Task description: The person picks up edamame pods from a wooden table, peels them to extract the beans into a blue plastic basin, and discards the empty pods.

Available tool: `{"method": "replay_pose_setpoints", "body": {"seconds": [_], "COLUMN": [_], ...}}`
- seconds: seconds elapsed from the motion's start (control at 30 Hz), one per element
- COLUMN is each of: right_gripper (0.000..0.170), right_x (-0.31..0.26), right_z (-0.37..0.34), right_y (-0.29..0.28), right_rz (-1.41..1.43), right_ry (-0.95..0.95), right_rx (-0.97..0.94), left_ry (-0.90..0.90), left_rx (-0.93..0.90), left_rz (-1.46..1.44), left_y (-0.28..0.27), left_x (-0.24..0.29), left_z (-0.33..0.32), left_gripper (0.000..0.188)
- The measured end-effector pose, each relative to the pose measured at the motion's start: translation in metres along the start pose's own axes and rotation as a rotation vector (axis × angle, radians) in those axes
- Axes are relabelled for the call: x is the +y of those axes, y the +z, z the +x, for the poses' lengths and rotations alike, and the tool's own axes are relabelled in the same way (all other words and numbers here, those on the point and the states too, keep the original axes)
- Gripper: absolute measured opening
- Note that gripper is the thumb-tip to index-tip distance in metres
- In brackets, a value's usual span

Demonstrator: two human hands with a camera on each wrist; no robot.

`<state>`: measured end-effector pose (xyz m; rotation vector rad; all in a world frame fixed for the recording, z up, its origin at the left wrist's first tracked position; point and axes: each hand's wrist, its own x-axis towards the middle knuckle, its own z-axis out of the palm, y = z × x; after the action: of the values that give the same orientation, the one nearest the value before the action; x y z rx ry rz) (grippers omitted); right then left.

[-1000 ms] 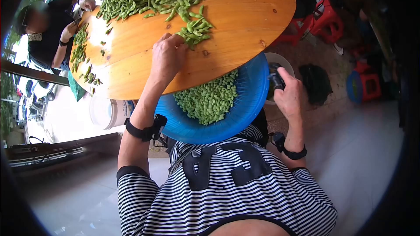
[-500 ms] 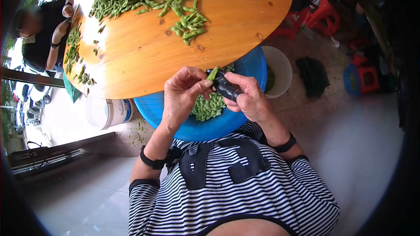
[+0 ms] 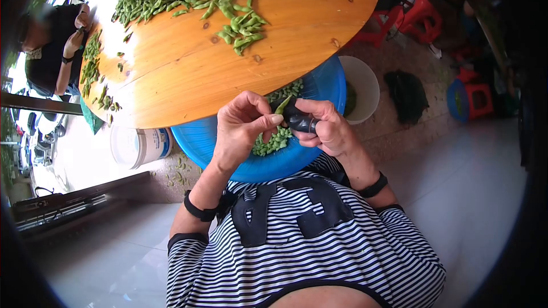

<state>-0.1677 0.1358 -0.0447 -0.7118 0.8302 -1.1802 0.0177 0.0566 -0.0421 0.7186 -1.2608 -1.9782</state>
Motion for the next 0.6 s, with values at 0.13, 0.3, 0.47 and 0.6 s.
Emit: {"method": "replay_pose_setpoints", "body": {"seconds": [0.13, 0.3, 0.47, 0.6], "right_gripper": [0.041, 0.040, 0.041, 0.041], "right_x": [0.002, -0.005, 0.003, 0.002], "right_z": [0.001, 0.000, -0.002, -0.002], "right_y": [-0.003, -0.001, 0.017, 0.030], "right_rz": [0.300, -0.005, -0.875, -1.038], "right_ry": [0.034, -0.010, -0.374, -0.478], "right_rx": [-0.123, -0.059, 0.201, 0.301], "left_ry": [-0.139, -0.145, 0.361, 0.522], "left_rx": [-0.108, -0.076, -0.086, -0.030], "left_rz": [-0.374, -0.368, 0.808, 1.108], "left_y": [-0.005, 0.004, -0.001, 0.001], "left_x": [-0.012, -0.011, -0.010, -0.019], "left_z": [0.004, 0.006, 0.002, -0.002], "left_gripper": [0.017, 0.027, 0.042, 0.047]}}
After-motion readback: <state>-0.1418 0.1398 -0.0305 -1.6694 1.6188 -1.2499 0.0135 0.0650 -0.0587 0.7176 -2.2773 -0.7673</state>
